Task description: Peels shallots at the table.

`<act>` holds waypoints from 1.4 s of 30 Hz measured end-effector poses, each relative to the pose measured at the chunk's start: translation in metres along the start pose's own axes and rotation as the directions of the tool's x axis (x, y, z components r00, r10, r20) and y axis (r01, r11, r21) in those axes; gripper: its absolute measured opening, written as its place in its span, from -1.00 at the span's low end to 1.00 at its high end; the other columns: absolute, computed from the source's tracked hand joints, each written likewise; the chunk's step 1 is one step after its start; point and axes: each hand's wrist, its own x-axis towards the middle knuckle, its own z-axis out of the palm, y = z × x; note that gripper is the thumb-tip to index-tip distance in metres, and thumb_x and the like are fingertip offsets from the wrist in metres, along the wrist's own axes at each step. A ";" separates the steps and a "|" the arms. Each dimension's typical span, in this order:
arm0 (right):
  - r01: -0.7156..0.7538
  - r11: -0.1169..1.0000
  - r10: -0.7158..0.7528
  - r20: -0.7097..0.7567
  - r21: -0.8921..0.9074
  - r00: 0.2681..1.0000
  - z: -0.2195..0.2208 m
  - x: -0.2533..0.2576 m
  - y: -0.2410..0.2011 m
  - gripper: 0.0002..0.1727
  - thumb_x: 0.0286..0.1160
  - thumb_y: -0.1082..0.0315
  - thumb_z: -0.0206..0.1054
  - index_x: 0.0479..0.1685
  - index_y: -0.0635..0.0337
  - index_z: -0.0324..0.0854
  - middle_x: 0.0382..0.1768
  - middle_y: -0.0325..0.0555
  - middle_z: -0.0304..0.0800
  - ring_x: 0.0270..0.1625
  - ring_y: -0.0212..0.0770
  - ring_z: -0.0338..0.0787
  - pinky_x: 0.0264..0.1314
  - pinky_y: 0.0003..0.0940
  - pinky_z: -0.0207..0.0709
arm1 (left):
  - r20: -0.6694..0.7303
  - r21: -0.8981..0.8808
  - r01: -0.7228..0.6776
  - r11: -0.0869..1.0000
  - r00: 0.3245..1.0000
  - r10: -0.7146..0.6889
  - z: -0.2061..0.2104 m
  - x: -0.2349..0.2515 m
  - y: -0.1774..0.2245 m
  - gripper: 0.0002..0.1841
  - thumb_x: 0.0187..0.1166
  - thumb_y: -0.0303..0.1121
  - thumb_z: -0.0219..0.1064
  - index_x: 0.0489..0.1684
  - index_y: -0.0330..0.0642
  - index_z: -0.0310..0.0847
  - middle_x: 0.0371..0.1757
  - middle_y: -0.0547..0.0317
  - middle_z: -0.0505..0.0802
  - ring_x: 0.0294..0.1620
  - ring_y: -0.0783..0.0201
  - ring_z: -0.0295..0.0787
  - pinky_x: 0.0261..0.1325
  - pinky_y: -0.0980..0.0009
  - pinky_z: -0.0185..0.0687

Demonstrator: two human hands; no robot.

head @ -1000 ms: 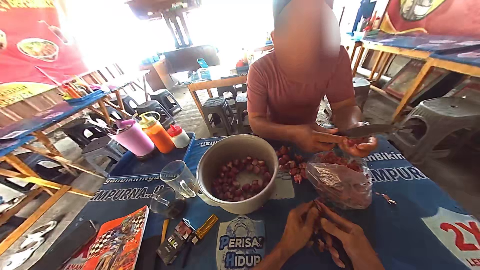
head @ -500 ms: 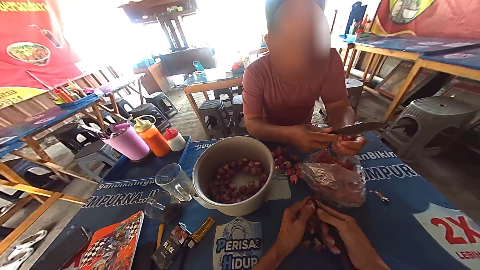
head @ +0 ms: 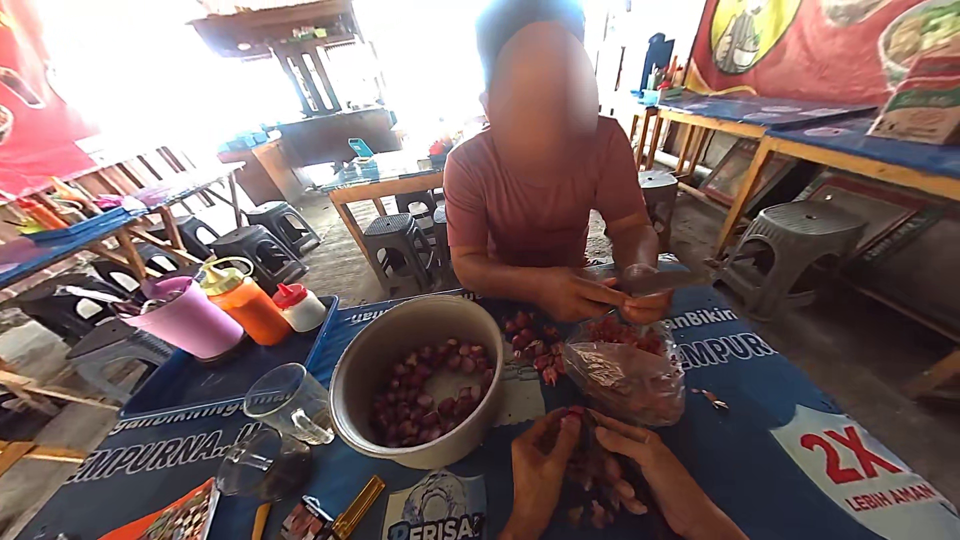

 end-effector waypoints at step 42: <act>0.590 0.007 -0.825 0.329 -0.807 0.460 -0.010 0.011 0.029 -0.64 0.45 0.13 0.36 0.10 0.07 0.87 -0.08 -0.22 0.93 -0.01 -0.35 0.83 0.08 -0.55 0.66 | 0.148 -0.003 -0.122 0.992 0.981 0.121 -0.002 -0.009 0.001 -0.75 0.73 -0.42 0.22 -0.05 -0.42 0.79 -0.40 0.25 0.90 -0.54 0.57 0.73 -0.41 0.61 0.70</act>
